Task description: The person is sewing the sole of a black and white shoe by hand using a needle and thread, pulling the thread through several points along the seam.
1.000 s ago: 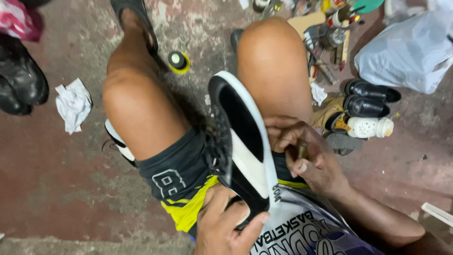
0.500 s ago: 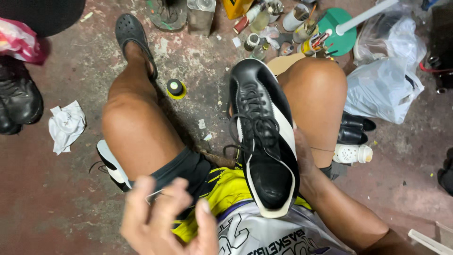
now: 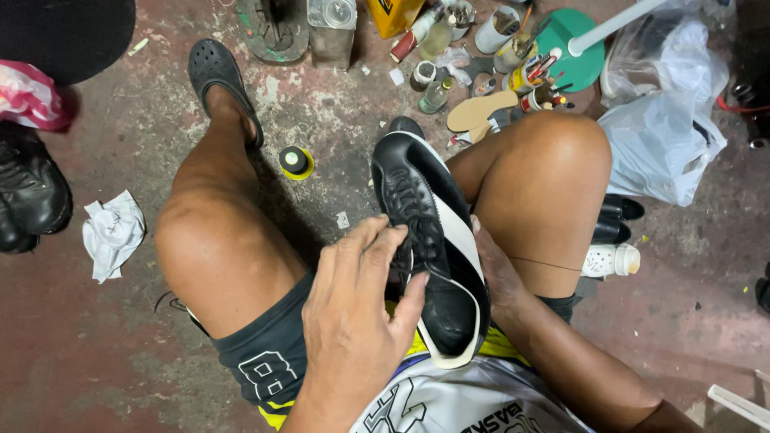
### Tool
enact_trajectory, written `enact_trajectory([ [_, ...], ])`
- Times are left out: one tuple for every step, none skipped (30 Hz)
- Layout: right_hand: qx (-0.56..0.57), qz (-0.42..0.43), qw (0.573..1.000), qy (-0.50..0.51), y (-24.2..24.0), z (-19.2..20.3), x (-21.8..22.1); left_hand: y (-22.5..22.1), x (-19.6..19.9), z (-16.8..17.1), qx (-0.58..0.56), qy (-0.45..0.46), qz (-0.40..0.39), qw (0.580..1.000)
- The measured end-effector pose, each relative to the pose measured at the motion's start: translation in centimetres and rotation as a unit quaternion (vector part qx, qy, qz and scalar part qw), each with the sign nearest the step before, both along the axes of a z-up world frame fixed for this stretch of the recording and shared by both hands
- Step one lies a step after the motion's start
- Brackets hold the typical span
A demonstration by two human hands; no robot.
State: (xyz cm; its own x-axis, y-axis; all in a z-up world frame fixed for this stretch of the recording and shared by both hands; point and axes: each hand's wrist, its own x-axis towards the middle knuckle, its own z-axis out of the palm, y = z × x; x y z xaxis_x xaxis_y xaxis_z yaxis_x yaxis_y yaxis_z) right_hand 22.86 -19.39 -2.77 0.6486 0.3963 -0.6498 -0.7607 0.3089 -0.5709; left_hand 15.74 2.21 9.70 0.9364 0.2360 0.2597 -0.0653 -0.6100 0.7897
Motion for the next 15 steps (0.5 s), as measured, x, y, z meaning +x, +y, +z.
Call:
enact_trajectory([
  [0.005, 0.006, 1.0, 0.02, -0.4, -0.4, -0.2, 0.1, 0.0, -0.1, 0.002, -0.001, -0.007, 1.0],
  [0.022, 0.02, 1.0, 0.006, -0.7, -0.9, -0.1, 0.3, 0.1, -0.2, 0.005, -0.005, -0.01, 1.0],
  [0.038, 0.034, 0.999, -0.007, -0.9, -1.4, 0.0, 0.3, 0.2, -0.3, 0.01, -0.007, -0.006, 1.0],
  [0.054, 0.048, 0.997, -0.019, -1.1, -1.8, -0.3, 0.4, 0.1, -0.3, 0.014, -0.006, -0.003, 1.0],
  [0.047, 0.06, 0.997, -0.024, -1.5, -2.0, -0.5, 0.5, 0.1, -0.3, 0.018, -0.006, 0.001, 1.0],
  [0.042, 0.074, 0.996, -0.032, -1.7, -2.3, -0.4, 0.6, 0.2, -0.4, 0.021, -0.006, 0.005, 1.0],
  [0.037, 0.088, 0.995, -0.04, -1.8, -2.6, -0.3, 0.7, 0.2, -0.4, 0.025, -0.006, 0.01, 1.0],
  [0.045, 0.097, 0.993, -0.047, -2.0, -2.8, -0.2, 0.7, 0.1, -0.4, 0.028, -0.005, 0.018, 0.999],
  [0.052, 0.105, 0.992, -0.055, -2.1, -3.0, 0.0, 0.8, 0.2, -0.5, 0.011, -0.013, 0.024, 1.0],
  [0.058, 0.107, 0.991, -0.058, -2.3, -3.1, -0.5, 1.1, -0.1, -0.6, -0.008, -0.016, 0.024, 1.0],
  [0.058, 0.093, 0.994, -0.025, -2.5, -3.1, -1.0, 1.3, -0.3, -0.8, -0.027, -0.019, 0.025, 0.999],
  [0.059, 0.08, 0.995, 0.0, -2.6, -3.1, -0.8, 1.6, -0.3, -1.0, -0.037, -0.025, 0.031, 0.999],
  [0.061, 0.067, 0.996, 0.026, -2.7, -3.2, -0.6, 1.9, -0.3, -1.1, -0.047, -0.032, 0.037, 0.998],
  [0.061, 0.058, 0.996, 0.021, -2.7, -3.2, -0.5, 2.2, -0.5, -1.3, -0.059, -0.035, 0.047, 0.997],
  [0.061, 0.05, 0.997, 0.016, -2.6, -3.3, -0.3, 2.3, -0.7, -1.4, -0.122, -0.011, 0.048, 0.991],
])
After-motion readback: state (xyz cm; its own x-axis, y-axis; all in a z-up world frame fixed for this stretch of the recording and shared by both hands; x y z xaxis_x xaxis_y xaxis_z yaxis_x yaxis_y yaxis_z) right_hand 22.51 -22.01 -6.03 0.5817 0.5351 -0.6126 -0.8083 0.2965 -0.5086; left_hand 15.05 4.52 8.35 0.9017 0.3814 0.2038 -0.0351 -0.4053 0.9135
